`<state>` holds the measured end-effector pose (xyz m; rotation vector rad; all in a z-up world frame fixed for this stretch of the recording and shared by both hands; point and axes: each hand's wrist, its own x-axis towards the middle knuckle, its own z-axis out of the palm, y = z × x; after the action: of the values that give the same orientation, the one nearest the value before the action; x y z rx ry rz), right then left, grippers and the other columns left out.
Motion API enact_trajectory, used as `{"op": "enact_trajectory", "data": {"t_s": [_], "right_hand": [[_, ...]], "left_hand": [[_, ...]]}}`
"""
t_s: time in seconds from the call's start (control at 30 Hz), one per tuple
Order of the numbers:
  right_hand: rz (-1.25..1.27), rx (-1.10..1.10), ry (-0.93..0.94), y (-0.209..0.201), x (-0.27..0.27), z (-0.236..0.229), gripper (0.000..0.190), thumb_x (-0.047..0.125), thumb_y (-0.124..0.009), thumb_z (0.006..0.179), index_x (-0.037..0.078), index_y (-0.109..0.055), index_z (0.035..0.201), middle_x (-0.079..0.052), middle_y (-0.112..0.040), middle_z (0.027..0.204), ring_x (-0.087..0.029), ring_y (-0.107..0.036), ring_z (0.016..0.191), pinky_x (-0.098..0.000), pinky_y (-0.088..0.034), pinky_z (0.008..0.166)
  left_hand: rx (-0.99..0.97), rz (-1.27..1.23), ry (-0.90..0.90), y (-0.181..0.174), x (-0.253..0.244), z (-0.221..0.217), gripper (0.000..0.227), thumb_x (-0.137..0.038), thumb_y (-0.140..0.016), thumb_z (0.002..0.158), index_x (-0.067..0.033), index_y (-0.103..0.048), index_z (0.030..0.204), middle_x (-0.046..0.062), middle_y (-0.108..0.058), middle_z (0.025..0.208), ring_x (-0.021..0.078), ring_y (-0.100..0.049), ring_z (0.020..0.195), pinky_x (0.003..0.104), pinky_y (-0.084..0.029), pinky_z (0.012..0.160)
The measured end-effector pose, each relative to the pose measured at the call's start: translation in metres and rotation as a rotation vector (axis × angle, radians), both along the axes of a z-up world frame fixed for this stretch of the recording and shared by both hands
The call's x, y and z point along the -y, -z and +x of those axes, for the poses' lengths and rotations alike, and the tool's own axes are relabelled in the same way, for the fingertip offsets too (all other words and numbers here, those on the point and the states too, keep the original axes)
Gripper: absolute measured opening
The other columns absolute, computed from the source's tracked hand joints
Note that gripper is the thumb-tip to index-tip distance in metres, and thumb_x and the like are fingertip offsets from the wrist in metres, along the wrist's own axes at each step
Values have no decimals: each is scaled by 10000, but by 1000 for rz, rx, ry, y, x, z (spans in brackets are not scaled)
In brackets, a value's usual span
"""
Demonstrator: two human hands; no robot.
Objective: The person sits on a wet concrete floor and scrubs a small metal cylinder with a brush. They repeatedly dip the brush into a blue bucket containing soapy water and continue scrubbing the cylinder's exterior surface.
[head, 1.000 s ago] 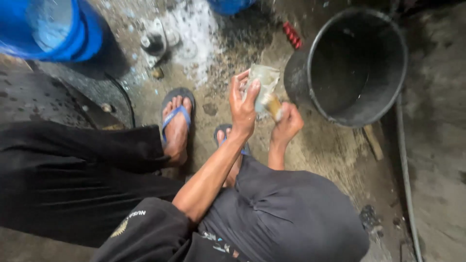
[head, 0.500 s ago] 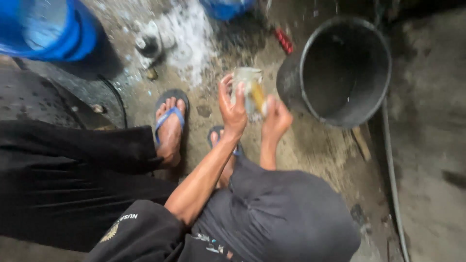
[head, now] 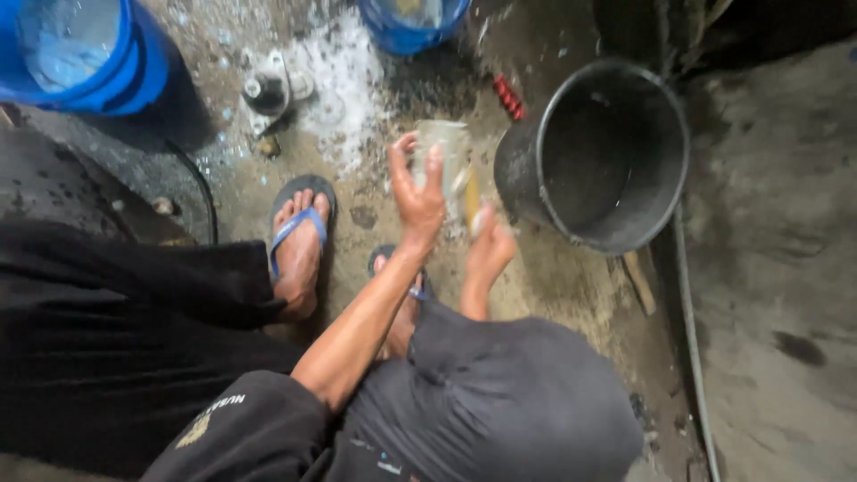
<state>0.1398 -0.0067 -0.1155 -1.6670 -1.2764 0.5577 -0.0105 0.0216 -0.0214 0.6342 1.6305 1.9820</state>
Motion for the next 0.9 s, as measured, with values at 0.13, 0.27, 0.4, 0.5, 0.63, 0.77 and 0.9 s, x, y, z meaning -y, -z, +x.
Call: {"op": "enact_trajectory", "data": {"t_s": [0.13,0.27,0.4,0.5,0.63,0.77,0.9], "right_hand": [[157,35,-72,-39,-36,-21,460,306,-667,1062,77,-686,663,-86,-608,560,-117,-540,578,-291,-432,627],[187,13,-57,-33,-18,-14,419,277,-679,1053,98,-710,675,-62,-641,586,-91,-527,607,-292,-450,644],[60,-29,20,-24,-30,-22,378,299,-720,999,9,-744,758,-129,-690,669,-154,-594,668,-349,-480,706],[246,60,-87,-38,-40,-21,400,232,-660,1061,51,-742,714,-112,-618,587,-129,-536,589,-315,-427,606],[-45,-68,67,39,28,0,442,314,-737,1000,58,-689,643,-40,-661,602,-122,-496,611,-319,-451,682],[242,-7,-88,-55,-37,-42,435,241,-623,1065,31,-720,697,-152,-631,606,-143,-534,601,-334,-427,614],[7,-77,61,-28,2,-33,447,406,-673,1025,65,-750,747,-91,-703,667,-113,-548,671,-349,-475,716]], "left_hand": [[-69,-26,43,14,15,21,370,-254,-691,993,-53,-580,1283,154,-610,1148,291,-617,1145,417,-449,1042],[-51,44,-2,10,0,17,371,-220,-707,981,-41,-577,1279,170,-613,1142,299,-618,1147,428,-450,1052],[-164,-2,-17,14,1,8,402,-251,-723,982,-27,-591,1289,179,-628,1172,314,-630,1158,410,-462,1053],[-191,-17,6,14,15,25,430,-271,-742,951,-26,-599,1275,194,-639,1160,358,-644,1140,421,-478,1038],[-267,74,-18,7,-1,-10,407,-265,-726,982,-20,-597,1279,181,-636,1172,343,-647,1124,427,-475,1031],[-341,71,-17,9,18,14,442,-236,-750,937,45,-580,1233,245,-620,1131,458,-630,1083,496,-485,999],[-385,146,-47,0,1,0,415,-238,-737,943,44,-584,1206,207,-623,1123,413,-645,1077,472,-498,991]]}}
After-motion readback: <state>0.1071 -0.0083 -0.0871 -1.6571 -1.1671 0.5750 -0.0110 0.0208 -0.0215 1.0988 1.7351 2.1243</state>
